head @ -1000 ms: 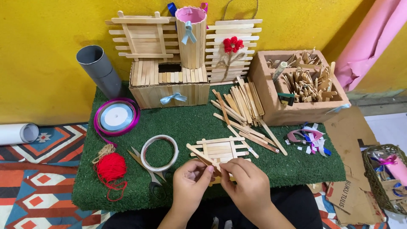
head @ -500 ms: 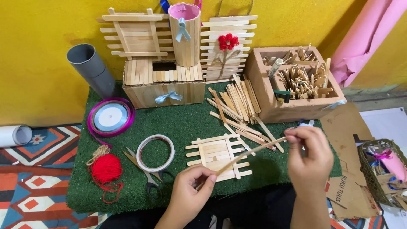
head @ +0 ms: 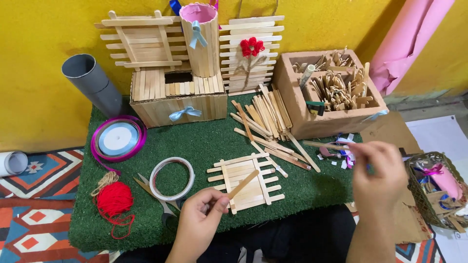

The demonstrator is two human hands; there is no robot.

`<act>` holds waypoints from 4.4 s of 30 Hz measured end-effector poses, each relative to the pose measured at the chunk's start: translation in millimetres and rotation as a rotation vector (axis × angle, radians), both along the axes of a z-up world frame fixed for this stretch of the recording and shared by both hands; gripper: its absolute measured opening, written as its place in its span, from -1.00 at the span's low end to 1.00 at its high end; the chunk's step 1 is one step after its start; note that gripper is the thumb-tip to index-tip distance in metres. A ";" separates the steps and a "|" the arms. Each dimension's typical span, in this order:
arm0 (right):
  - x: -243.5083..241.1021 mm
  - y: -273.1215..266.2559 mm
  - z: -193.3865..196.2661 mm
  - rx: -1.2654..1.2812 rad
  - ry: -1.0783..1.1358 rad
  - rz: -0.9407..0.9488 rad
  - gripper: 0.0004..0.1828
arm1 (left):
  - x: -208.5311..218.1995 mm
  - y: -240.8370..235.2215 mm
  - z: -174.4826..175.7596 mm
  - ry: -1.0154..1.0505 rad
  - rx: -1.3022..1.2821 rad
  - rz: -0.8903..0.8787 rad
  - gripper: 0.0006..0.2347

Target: Assembling a miniature wooden fence using popsicle sticks, tape, and scissors.

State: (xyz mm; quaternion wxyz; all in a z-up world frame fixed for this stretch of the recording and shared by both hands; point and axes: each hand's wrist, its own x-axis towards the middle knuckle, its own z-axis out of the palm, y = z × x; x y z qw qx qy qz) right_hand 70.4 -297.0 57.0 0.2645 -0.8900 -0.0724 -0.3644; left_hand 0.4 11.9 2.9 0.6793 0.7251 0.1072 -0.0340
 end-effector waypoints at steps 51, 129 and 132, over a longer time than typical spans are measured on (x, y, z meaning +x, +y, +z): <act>8.4 70.9 -35.9 0.251 0.455 0.624 -0.80 | 15.7 49.5 3.7 -0.453 0.964 0.056 -0.48; 39.1 170.5 68.4 -0.789 0.833 0.839 -0.34 | -14.6 74.6 16.8 -0.240 -0.335 -0.021 -0.65; 41.6 166.5 58.2 -0.778 0.757 0.888 -0.33 | -15.3 74.6 16.1 -0.215 -0.300 -0.021 -0.64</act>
